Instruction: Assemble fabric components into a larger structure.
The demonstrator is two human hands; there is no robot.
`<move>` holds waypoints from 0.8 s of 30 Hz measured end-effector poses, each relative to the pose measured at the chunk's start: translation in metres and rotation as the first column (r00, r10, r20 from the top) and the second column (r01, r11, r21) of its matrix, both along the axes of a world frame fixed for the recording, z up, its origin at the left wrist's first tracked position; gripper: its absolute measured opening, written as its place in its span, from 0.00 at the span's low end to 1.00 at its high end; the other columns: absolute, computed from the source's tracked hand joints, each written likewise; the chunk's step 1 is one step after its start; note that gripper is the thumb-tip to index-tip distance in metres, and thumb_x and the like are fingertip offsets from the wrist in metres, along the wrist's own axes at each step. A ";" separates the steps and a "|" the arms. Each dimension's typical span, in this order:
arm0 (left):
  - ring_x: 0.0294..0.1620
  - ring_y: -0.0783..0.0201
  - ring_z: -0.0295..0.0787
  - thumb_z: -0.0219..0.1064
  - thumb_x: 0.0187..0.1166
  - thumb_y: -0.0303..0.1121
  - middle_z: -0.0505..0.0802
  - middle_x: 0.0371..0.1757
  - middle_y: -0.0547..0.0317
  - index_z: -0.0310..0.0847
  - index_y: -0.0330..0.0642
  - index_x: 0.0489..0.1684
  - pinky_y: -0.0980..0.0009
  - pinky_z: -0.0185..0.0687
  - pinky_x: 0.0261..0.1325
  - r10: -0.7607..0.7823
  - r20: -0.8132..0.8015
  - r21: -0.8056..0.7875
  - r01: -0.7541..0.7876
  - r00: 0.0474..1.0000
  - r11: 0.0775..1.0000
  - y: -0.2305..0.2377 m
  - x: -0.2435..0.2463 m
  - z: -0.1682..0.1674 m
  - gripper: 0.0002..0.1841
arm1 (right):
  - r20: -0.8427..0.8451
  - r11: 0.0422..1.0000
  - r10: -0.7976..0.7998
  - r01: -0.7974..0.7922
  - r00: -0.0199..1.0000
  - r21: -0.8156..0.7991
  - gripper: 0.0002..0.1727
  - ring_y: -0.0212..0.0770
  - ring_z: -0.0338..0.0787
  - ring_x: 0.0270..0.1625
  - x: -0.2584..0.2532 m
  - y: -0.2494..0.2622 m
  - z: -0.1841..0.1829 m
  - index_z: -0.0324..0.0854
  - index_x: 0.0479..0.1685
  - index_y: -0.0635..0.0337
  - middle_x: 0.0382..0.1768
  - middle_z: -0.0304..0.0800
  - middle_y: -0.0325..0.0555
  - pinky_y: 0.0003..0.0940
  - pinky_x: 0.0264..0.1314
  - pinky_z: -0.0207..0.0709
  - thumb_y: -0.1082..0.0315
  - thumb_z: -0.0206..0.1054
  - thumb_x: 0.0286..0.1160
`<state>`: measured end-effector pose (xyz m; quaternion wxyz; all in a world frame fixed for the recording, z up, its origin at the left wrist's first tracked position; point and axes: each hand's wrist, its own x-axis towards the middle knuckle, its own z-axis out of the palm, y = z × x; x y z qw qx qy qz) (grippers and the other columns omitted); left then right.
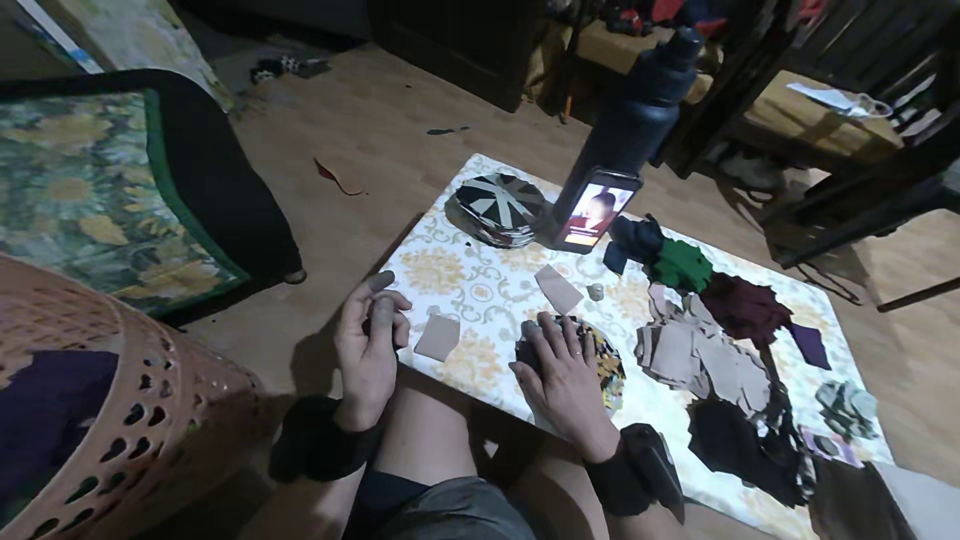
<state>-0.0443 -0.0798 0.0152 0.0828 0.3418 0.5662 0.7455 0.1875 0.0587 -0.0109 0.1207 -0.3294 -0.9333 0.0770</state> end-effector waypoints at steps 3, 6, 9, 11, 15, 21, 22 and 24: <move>0.20 0.78 0.76 0.50 0.90 0.30 0.88 0.40 0.69 0.73 0.41 0.67 0.83 0.77 0.25 -0.002 0.071 0.032 0.000 0.997 0.999 -0.008 -0.004 -0.001 0.14 | -0.004 0.996 -0.064 0.064 0.998 0.058 0.45 0.68 0.59 0.90 -0.004 -0.002 0.000 0.74 0.84 0.45 0.88 0.66 0.51 0.79 0.86 0.42 0.25 0.39 0.80; 0.20 0.78 0.75 0.52 0.90 0.32 0.87 0.36 0.71 0.77 0.42 0.61 0.83 0.76 0.24 -0.073 0.103 0.031 0.071 0.992 0.997 -0.022 -0.005 -0.007 0.11 | -0.155 0.983 -0.011 0.039 0.988 0.180 0.41 0.71 0.65 0.87 -0.016 -0.018 0.010 0.82 0.75 0.54 0.83 0.73 0.58 0.82 0.83 0.47 0.30 0.48 0.82; 0.18 0.80 0.73 0.50 0.90 0.32 0.86 0.30 0.74 0.79 0.45 0.52 0.85 0.72 0.21 -0.168 0.229 0.021 0.168 0.959 0.986 -0.036 0.001 -0.016 0.10 | -0.325 0.985 0.170 -0.147 0.930 0.095 0.26 0.64 0.78 0.80 -0.043 -0.052 0.025 0.85 0.67 0.59 0.75 0.82 0.57 0.68 0.81 0.66 0.49 0.62 0.84; 0.14 0.80 0.71 0.45 0.91 0.34 0.85 0.24 0.73 0.80 0.47 0.42 0.86 0.69 0.19 -0.202 0.358 -0.016 0.223 0.912 0.975 -0.042 0.009 -0.020 0.15 | -0.387 0.950 0.283 -0.311 0.877 -0.011 0.18 0.59 0.83 0.76 -0.066 -0.070 0.026 0.86 0.66 0.59 0.70 0.87 0.54 0.56 0.79 0.74 0.66 0.66 0.81; 0.12 0.80 0.67 0.41 0.93 0.40 0.83 0.19 0.71 0.79 0.47 0.28 0.85 0.63 0.16 -0.157 0.457 -0.244 0.293 0.876 0.924 -0.051 0.018 -0.024 0.23 | -0.400 0.910 0.382 -0.416 0.833 0.002 0.13 0.52 0.92 0.61 -0.097 -0.079 0.010 0.87 0.57 0.61 0.51 0.94 0.52 0.43 0.65 0.85 0.76 0.62 0.80; 0.09 0.82 0.68 0.29 0.94 0.48 0.92 0.23 0.68 0.83 0.44 0.39 0.86 0.62 0.13 -0.288 0.558 -0.344 0.532 0.779 0.774 -0.059 0.020 -0.025 0.32 | -0.586 0.914 0.300 -0.404 0.753 -0.052 0.10 0.48 0.94 0.48 -0.080 -0.071 0.014 0.90 0.51 0.62 0.42 0.94 0.50 0.43 0.53 0.88 0.75 0.64 0.78; 0.09 0.82 0.69 0.30 0.94 0.49 0.91 0.22 0.68 0.81 0.44 0.38 0.87 0.63 0.14 -0.299 0.587 -0.330 0.560 0.752 0.760 -0.057 0.023 -0.024 0.31 | -0.608 0.911 0.295 -0.408 0.737 -0.053 0.11 0.47 0.94 0.51 -0.074 -0.071 0.015 0.90 0.51 0.62 0.44 0.95 0.50 0.43 0.57 0.87 0.76 0.64 0.78; 0.10 0.80 0.69 0.33 0.95 0.49 0.83 0.16 0.70 0.74 0.47 0.31 0.85 0.66 0.15 -0.266 0.627 -0.344 0.567 0.732 0.748 -0.051 0.029 -0.022 0.28 | -0.593 0.908 0.310 -0.416 0.743 -0.047 0.12 0.47 0.93 0.58 -0.069 -0.070 0.016 0.89 0.53 0.61 0.49 0.95 0.49 0.42 0.64 0.85 0.76 0.62 0.81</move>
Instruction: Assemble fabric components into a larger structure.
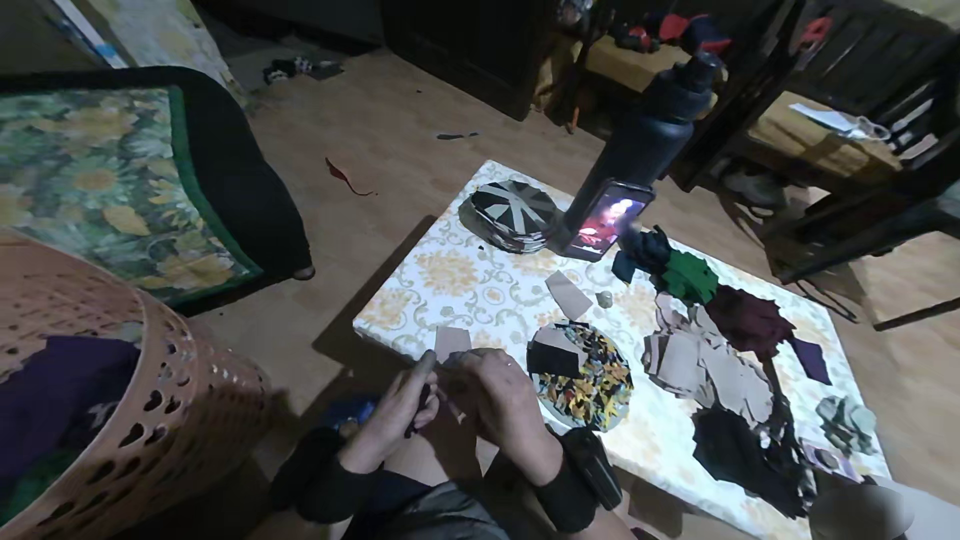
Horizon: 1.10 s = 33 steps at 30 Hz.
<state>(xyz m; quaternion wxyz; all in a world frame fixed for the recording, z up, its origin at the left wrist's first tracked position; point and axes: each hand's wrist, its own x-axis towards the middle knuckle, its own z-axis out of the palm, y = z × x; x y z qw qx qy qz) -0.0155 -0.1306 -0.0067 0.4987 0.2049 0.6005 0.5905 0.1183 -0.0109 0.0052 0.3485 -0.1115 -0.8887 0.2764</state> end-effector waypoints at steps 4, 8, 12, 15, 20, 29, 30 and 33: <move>0.11 0.78 0.68 0.34 0.95 0.44 0.74 0.14 0.71 0.71 0.43 0.35 0.83 0.68 0.19 -0.051 -0.096 -0.094 0.042 0.994 0.995 0.011 0.002 -0.001 0.23 | 0.078 0.997 -0.013 0.007 0.997 0.077 0.12 0.47 0.94 0.56 -0.007 0.002 -0.007 0.88 0.55 0.62 0.49 0.95 0.50 0.41 0.62 0.86 0.74 0.61 0.82; 0.11 0.81 0.68 0.29 0.95 0.44 0.85 0.18 0.70 0.74 0.45 0.35 0.86 0.63 0.16 -0.139 -0.093 -0.057 0.135 0.986 0.989 0.001 -0.001 -0.007 0.27 | 0.125 0.994 -0.064 0.053 0.990 0.095 0.11 0.47 0.94 0.52 -0.015 0.001 -0.012 0.89 0.52 0.60 0.44 0.96 0.47 0.41 0.56 0.87 0.73 0.63 0.81; 0.11 0.83 0.69 0.24 0.92 0.55 0.91 0.24 0.69 0.84 0.46 0.35 0.86 0.61 0.15 -0.181 -0.002 0.020 0.181 0.983 0.983 -0.011 -0.005 -0.005 0.38 | 0.040 1.000 -0.014 0.014 0.999 -0.003 0.10 0.46 0.93 0.48 -0.009 0.000 -0.014 0.90 0.52 0.61 0.41 0.95 0.47 0.41 0.55 0.86 0.74 0.65 0.79; 0.08 0.80 0.67 0.25 0.91 0.59 0.86 0.19 0.66 0.78 0.46 0.35 0.86 0.62 0.12 -0.105 0.181 0.002 0.106 0.978 0.994 -0.010 -0.004 0.000 0.36 | -0.138 0.990 0.112 -0.123 0.984 -0.075 0.09 0.42 0.91 0.56 0.008 -0.003 -0.009 0.89 0.51 0.63 0.48 0.95 0.48 0.39 0.67 0.82 0.74 0.66 0.79; 0.20 0.83 0.78 0.62 0.84 0.33 0.92 0.31 0.74 0.92 0.50 0.41 0.86 0.71 0.19 -0.060 0.003 0.175 0.059 0.998 0.983 -0.002 0.009 0.011 0.09 | -0.246 0.968 0.180 -0.216 0.952 -0.130 0.08 0.43 0.89 0.63 0.042 -0.005 -0.002 0.86 0.52 0.62 0.51 0.93 0.50 0.38 0.72 0.81 0.73 0.65 0.82; 0.40 0.80 0.90 0.70 0.78 0.27 0.96 0.38 0.69 0.93 0.38 0.41 0.80 0.88 0.47 0.137 -0.310 0.515 0.044 0.941 0.856 0.034 0.048 0.012 0.05 | -0.366 0.568 -0.062 -0.269 0.929 -0.778 0.41 0.29 0.92 0.53 0.073 -0.024 -0.001 0.55 0.81 0.64 0.55 0.91 0.37 0.30 0.57 0.89 0.54 0.72 0.76; 0.40 0.80 0.91 0.70 0.78 0.27 0.96 0.39 0.68 0.92 0.36 0.42 0.81 0.88 0.48 0.139 -0.340 0.509 0.058 0.930 0.859 0.037 0.049 0.014 0.06 | -0.359 0.586 -0.121 -0.226 0.925 -0.778 0.37 0.29 0.93 0.49 0.074 -0.022 0.001 0.59 0.78 0.66 0.51 0.92 0.37 0.29 0.53 0.89 0.61 0.73 0.76; 0.40 0.84 0.88 0.67 0.82 0.30 0.95 0.43 0.66 0.89 0.33 0.56 0.84 0.84 0.46 0.086 -0.457 0.443 0.143 0.885 0.885 0.048 0.048 0.024 0.12 | -0.295 0.714 -0.242 -0.036 0.924 -0.699 0.21 0.27 0.92 0.43 0.082 0.000 0.011 0.71 0.65 0.70 0.47 0.92 0.37 0.26 0.48 0.89 0.75 0.70 0.75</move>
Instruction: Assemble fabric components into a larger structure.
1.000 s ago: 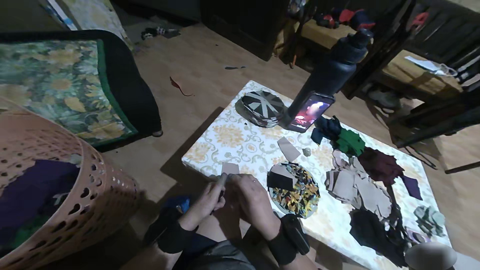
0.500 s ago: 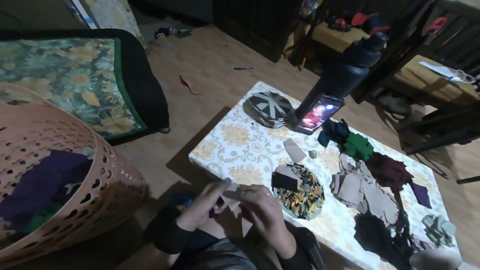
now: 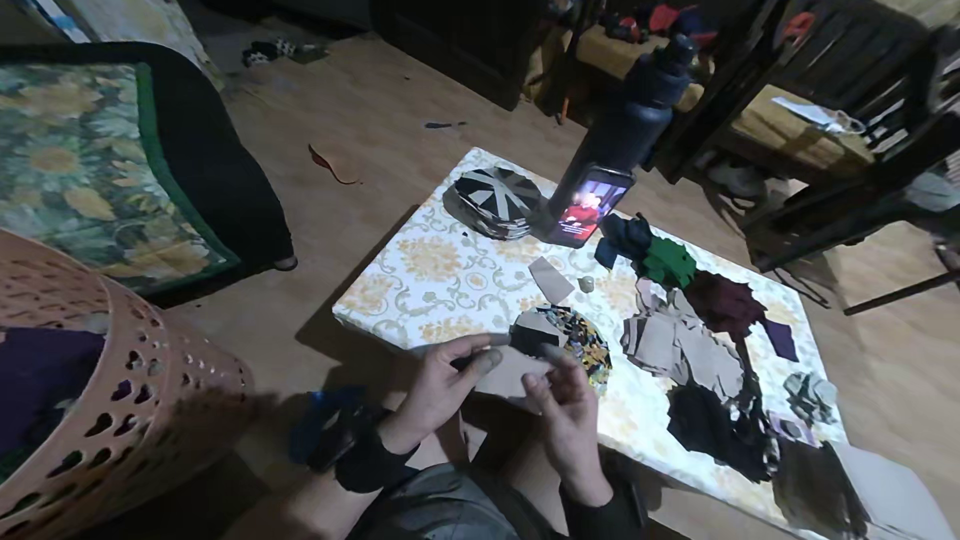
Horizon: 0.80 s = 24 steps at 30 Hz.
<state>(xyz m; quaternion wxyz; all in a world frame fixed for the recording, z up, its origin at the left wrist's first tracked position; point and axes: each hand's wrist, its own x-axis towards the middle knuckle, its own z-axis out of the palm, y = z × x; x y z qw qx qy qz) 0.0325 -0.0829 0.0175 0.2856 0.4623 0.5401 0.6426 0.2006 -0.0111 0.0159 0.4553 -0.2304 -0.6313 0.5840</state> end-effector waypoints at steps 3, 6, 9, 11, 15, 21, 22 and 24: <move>0.26 0.84 0.78 0.67 0.83 0.32 0.89 0.30 0.71 0.82 0.36 0.69 0.86 0.75 0.32 -0.060 -0.091 0.018 0.062 0.994 0.998 0.018 -0.002 0.009 0.19 | 0.072 0.984 -0.042 0.029 0.997 0.175 0.16 0.27 0.91 0.45 0.010 0.030 0.013 0.77 0.60 0.70 0.48 0.92 0.39 0.26 0.52 0.88 0.76 0.68 0.76; 0.24 0.83 0.78 0.68 0.82 0.34 0.88 0.26 0.71 0.81 0.41 0.73 0.85 0.75 0.32 -0.066 -0.201 0.011 0.069 0.977 0.998 0.035 -0.001 0.018 0.21 | 0.172 0.959 -0.068 0.018 0.983 0.281 0.11 0.24 0.89 0.40 0.017 0.052 0.020 0.81 0.55 0.69 0.43 0.92 0.39 0.23 0.47 0.86 0.74 0.66 0.79; 0.22 0.79 0.78 0.67 0.83 0.37 0.88 0.26 0.68 0.80 0.46 0.75 0.81 0.76 0.30 -0.045 -0.344 -0.061 0.025 0.938 0.998 0.048 0.002 0.016 0.22 | 0.234 0.955 -0.105 0.033 0.967 0.293 0.09 0.24 0.89 0.37 0.021 0.065 0.017 0.82 0.53 0.68 0.39 0.92 0.38 0.21 0.44 0.86 0.73 0.66 0.79; 0.21 0.71 0.79 0.65 0.84 0.41 0.87 0.25 0.64 0.80 0.48 0.75 0.72 0.78 0.30 -0.023 -0.474 -0.105 -0.031 0.880 0.994 0.053 0.004 0.005 0.22 | 0.289 0.959 -0.124 0.040 0.949 0.279 0.10 0.25 0.90 0.36 0.023 0.069 0.011 0.82 0.54 0.68 0.38 0.92 0.39 0.22 0.43 0.86 0.73 0.67 0.78; 0.27 0.57 0.86 0.63 0.86 0.46 0.90 0.29 0.56 0.80 0.50 0.77 0.55 0.82 0.34 -0.131 -0.619 -0.296 -0.076 0.774 0.952 0.053 0.007 0.000 0.23 | 0.518 0.952 -0.158 -0.009 0.841 0.305 0.13 0.31 0.93 0.43 0.026 0.074 0.003 0.84 0.56 0.68 0.43 0.93 0.48 0.27 0.50 0.88 0.73 0.68 0.77; 0.38 0.53 0.92 0.55 0.91 0.41 0.94 0.46 0.52 0.81 0.52 0.75 0.48 0.86 0.41 0.023 -0.670 -0.229 -0.236 0.742 0.944 0.054 -0.005 -0.009 0.19 | 0.586 0.957 -0.147 -0.036 0.797 0.289 0.11 0.31 0.93 0.44 0.026 0.079 0.000 0.86 0.55 0.65 0.43 0.94 0.46 0.28 0.52 0.87 0.71 0.68 0.78; 0.37 0.56 0.90 0.56 0.90 0.41 0.93 0.47 0.54 0.82 0.53 0.73 0.52 0.85 0.40 0.056 -0.667 -0.195 -0.246 0.743 0.949 0.054 -0.007 -0.011 0.18 | 0.584 0.959 -0.136 -0.041 0.800 0.279 0.11 0.31 0.93 0.44 0.026 0.079 0.000 0.86 0.55 0.65 0.43 0.94 0.46 0.27 0.52 0.88 0.71 0.68 0.78; 0.32 0.62 0.86 0.58 0.88 0.41 0.91 0.44 0.57 0.85 0.51 0.70 0.59 0.82 0.35 0.099 -0.651 -0.140 -0.247 0.753 0.959 0.055 -0.009 -0.015 0.17 | 0.568 0.964 -0.111 -0.050 0.815 0.260 0.11 0.29 0.93 0.43 0.027 0.081 -0.001 0.86 0.55 0.65 0.43 0.94 0.45 0.26 0.51 0.88 0.72 0.69 0.77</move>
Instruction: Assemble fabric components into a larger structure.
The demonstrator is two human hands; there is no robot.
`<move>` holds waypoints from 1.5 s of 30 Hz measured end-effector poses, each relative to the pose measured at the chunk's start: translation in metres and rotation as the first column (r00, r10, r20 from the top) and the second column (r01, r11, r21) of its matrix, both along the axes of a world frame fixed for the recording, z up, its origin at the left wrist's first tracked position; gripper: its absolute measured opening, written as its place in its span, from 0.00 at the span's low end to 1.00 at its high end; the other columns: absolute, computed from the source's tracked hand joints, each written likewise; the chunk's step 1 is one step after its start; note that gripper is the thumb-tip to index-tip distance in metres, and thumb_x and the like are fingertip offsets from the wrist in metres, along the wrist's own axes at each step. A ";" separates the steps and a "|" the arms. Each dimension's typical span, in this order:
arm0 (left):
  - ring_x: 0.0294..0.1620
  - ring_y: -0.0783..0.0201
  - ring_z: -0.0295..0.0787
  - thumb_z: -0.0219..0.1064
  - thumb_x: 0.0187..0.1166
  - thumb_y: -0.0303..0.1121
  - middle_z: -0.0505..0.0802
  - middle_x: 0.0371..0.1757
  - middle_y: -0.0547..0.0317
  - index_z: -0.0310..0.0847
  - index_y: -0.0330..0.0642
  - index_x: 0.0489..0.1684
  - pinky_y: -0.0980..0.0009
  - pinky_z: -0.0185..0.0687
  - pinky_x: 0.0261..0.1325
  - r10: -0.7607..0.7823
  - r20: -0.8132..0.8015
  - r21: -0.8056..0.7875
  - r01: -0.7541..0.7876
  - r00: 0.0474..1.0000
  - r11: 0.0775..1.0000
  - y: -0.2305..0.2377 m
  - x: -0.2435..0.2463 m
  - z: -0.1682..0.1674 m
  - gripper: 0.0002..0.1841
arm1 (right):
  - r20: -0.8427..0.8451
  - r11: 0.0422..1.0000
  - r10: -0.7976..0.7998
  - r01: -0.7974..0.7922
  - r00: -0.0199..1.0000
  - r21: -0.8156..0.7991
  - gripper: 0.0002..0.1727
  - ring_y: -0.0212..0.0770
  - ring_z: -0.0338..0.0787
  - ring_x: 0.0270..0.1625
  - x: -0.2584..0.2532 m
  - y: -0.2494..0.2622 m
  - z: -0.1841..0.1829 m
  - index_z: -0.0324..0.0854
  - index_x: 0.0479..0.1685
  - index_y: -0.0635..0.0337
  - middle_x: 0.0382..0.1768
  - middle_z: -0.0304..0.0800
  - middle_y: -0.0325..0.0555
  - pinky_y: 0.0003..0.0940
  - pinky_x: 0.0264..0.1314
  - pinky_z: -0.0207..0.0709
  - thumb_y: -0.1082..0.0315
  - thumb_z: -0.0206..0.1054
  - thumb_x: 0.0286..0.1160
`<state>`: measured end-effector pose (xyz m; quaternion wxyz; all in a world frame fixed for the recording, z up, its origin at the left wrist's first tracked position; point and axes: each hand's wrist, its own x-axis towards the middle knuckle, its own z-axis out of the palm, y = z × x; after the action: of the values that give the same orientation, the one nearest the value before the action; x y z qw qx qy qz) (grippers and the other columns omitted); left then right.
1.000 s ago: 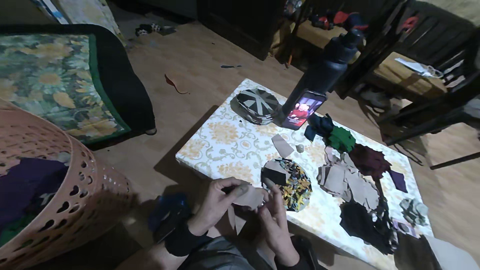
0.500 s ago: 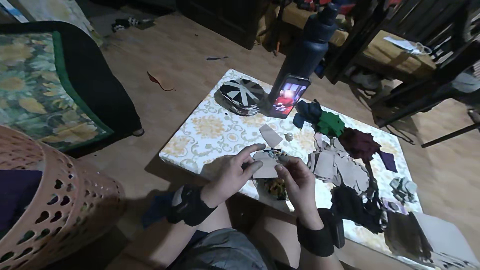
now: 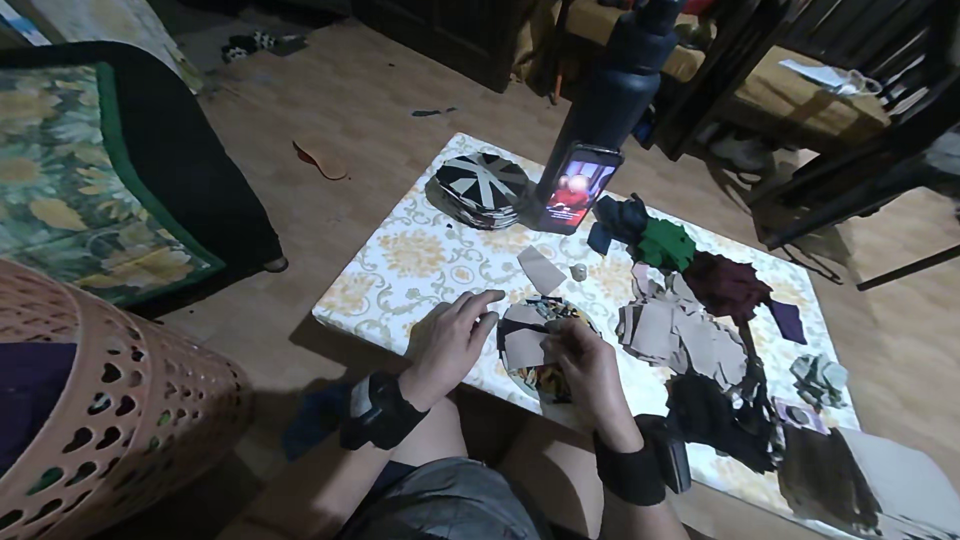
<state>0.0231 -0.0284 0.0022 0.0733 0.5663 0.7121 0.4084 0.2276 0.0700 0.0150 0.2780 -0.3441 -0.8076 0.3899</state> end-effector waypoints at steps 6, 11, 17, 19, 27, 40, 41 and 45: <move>0.49 0.52 0.90 0.71 0.76 0.55 0.91 0.58 0.54 0.83 0.56 0.73 0.48 0.85 0.44 -0.054 -0.009 -0.092 0.053 0.999 0.994 -0.003 0.006 -0.005 0.27 | -0.028 0.999 0.032 -0.033 0.999 -0.010 0.10 0.27 0.93 0.39 -0.001 0.000 -0.001 0.86 0.52 0.65 0.40 0.94 0.43 0.24 0.47 0.88 0.72 0.70 0.76; 0.51 0.50 0.89 0.74 0.70 0.57 0.90 0.61 0.51 0.81 0.54 0.75 0.48 0.84 0.48 -0.108 -0.107 -0.106 0.097 0.988 0.990 -0.004 0.006 -0.007 0.33 | -0.002 1.000 0.020 -0.020 1.000 0.007 0.11 0.29 0.93 0.39 -0.003 0.001 -0.002 0.87 0.53 0.65 0.40 0.95 0.43 0.26 0.47 0.88 0.72 0.70 0.76; 0.51 0.52 0.89 0.67 0.80 0.46 0.90 0.61 0.54 0.86 0.54 0.66 0.50 0.85 0.47 -0.076 -0.051 -0.009 0.076 0.996 0.997 -0.006 0.006 -0.012 0.19 | 0.002 1.000 0.004 -0.004 1.000 0.014 0.11 0.28 0.92 0.41 -0.003 0.000 -0.001 0.87 0.53 0.65 0.40 0.94 0.44 0.25 0.48 0.87 0.71 0.70 0.76; 0.48 0.56 0.91 0.68 0.80 0.47 0.91 0.58 0.55 0.93 0.54 0.55 0.54 0.86 0.48 -0.103 -0.068 0.064 0.107 0.992 0.992 -0.007 0.005 -0.017 0.15 | -0.010 1.000 0.009 -0.009 1.000 0.012 0.12 0.28 0.92 0.40 -0.003 0.001 -0.002 0.86 0.54 0.65 0.40 0.94 0.44 0.25 0.48 0.87 0.72 0.71 0.75; 0.48 0.55 0.88 0.70 0.75 0.55 0.93 0.54 0.57 0.96 0.58 0.48 0.53 0.82 0.51 -0.176 -0.193 -0.003 0.179 0.965 0.984 -0.005 0.004 -0.020 0.17 | 0.097 0.963 -0.121 0.093 0.988 0.252 0.12 0.42 0.92 0.45 -0.006 -0.002 -0.003 0.88 0.55 0.64 0.46 0.92 0.50 0.40 0.50 0.88 0.73 0.69 0.75; 0.49 0.56 0.90 0.68 0.80 0.50 0.92 0.55 0.56 0.94 0.55 0.54 0.54 0.86 0.50 -0.107 -0.072 0.020 0.109 0.992 0.994 -0.005 0.002 -0.016 0.16 | 0.164 0.916 -0.077 0.005 0.983 0.401 0.12 0.47 0.94 0.45 0.001 -0.006 0.000 0.89 0.55 0.61 0.46 0.93 0.51 0.45 0.46 0.89 0.72 0.66 0.77; 0.49 0.57 0.89 0.65 0.82 0.47 0.92 0.56 0.56 0.93 0.54 0.56 0.56 0.86 0.49 -0.075 -0.045 0.029 0.077 0.996 0.997 -0.005 0.001 -0.016 0.15 | 0.131 0.908 -0.088 0.025 0.987 0.418 0.12 0.46 0.93 0.43 0.001 -0.005 0.000 0.89 0.55 0.62 0.45 0.92 0.51 0.44 0.44 0.89 0.72 0.66 0.78; 0.52 0.53 0.89 0.57 0.85 0.34 0.91 0.58 0.54 0.93 0.57 0.57 0.53 0.84 0.54 -0.051 -0.119 0.044 0.057 0.992 0.997 -0.004 -0.001 -0.018 0.16 | 0.070 0.858 -0.064 0.019 0.996 0.513 0.11 0.46 0.92 0.53 0.002 0.002 0.002 0.90 0.52 0.62 0.51 0.92 0.53 0.42 0.56 0.87 0.69 0.66 0.79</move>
<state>0.0217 -0.0325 -0.0158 0.0289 0.6100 0.6897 0.3891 0.2297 0.0717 0.0168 0.3335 -0.2913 -0.8855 0.1407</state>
